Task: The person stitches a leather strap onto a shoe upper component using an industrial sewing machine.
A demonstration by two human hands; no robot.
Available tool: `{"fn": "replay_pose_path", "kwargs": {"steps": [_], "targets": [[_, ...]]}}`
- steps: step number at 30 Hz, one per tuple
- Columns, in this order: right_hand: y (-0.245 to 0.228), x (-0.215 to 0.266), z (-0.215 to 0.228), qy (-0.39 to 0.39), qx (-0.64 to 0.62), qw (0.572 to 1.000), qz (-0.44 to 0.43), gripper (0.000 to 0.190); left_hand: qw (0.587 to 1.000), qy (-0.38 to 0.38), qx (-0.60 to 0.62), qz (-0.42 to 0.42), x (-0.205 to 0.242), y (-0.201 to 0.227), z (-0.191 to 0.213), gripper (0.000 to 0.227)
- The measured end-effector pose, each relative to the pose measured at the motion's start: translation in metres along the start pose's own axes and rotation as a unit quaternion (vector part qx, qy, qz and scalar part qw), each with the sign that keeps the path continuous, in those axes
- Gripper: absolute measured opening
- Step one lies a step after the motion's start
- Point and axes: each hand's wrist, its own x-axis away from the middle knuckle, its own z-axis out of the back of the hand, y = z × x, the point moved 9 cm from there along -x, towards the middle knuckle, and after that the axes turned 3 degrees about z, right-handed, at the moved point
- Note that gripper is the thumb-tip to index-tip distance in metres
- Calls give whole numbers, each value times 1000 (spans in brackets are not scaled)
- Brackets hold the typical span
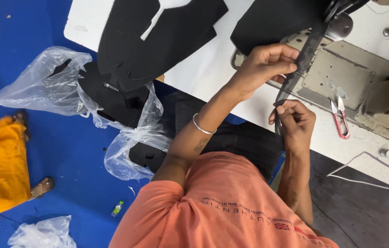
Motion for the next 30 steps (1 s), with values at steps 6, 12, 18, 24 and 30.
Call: {"fn": "replay_pose_path", "kwargs": {"steps": [6, 12, 18, 24, 30], "targets": [[3, -2, 0, -26, -15, 1000, 1, 7, 991, -45, 123, 26, -7, -2, -10, 23], [16, -11, 5, -31, 27, 999, -8, 5, 988, -43, 149, 20, -14, 3, -18, 23], [17, -11, 4, -31, 32, 999, -14, 6, 969, -67, 230, 55, -21, -15, -20, 17], [21, -15, 13, -22, 21, 999, -18, 6, 988, -17, 151, 13, -17, -10, -13, 15], [-40, -47, -12, -8, 77, 995, 69, 19, 991, 72, -9, -108, -6, -2, -8, 23]]}}
